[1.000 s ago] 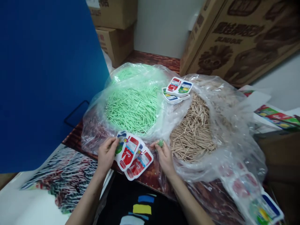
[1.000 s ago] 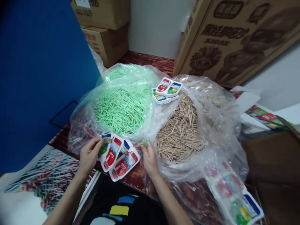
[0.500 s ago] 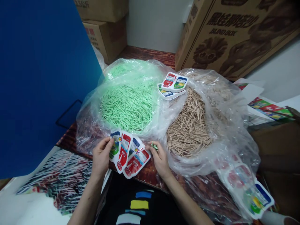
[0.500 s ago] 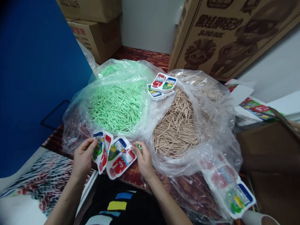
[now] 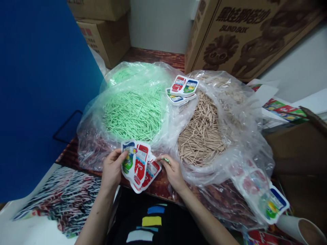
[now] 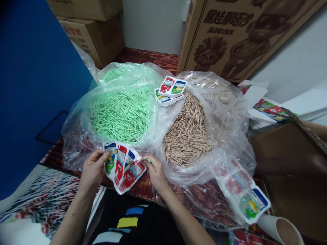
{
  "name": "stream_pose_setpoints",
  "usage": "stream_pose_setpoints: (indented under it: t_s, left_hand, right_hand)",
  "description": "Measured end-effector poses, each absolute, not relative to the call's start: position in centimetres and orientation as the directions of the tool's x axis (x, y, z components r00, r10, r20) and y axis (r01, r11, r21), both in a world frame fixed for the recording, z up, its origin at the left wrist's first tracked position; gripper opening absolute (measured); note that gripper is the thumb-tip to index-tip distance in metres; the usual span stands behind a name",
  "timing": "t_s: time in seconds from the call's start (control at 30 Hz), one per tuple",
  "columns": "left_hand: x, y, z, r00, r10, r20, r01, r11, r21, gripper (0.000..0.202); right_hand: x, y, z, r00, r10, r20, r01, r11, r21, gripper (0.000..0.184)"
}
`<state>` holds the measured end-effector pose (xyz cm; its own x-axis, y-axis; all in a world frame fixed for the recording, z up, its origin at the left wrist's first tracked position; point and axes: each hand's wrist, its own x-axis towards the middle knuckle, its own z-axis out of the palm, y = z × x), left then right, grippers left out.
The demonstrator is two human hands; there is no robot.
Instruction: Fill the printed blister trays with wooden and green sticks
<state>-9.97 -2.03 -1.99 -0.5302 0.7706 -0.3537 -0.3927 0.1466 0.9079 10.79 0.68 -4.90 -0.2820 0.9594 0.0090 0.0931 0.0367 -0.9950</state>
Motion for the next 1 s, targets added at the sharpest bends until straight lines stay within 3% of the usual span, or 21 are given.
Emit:
stream_pose_setpoints:
  t_s: [0.23,0.7,1.0]
  left_hand:
    - [-10.3,-2.2,-2.7,-0.481,0.780,-0.400,-0.396,0.214,0.893,0.035]
    - [-10.4,-2.7,-2.9,-0.365,0.894,-0.259,-0.081,0.247,0.966,0.030]
    - [-9.1,-2.1,-1.5,-0.043,0.998,-0.055,0.207,0.063,0.976,0.018]
  right_hand:
    - [10.9,0.8,-3.5,-0.304,0.952,0.021,0.097,0.053,-0.994,0.017]
    - [11.1,1.4,-2.4,-0.337,0.941,0.041,0.123,0.087,-0.989,0.018]
    - [11.6,1.9,-1.2,-0.319,0.947,0.035,0.117,0.076,-0.990,0.016]
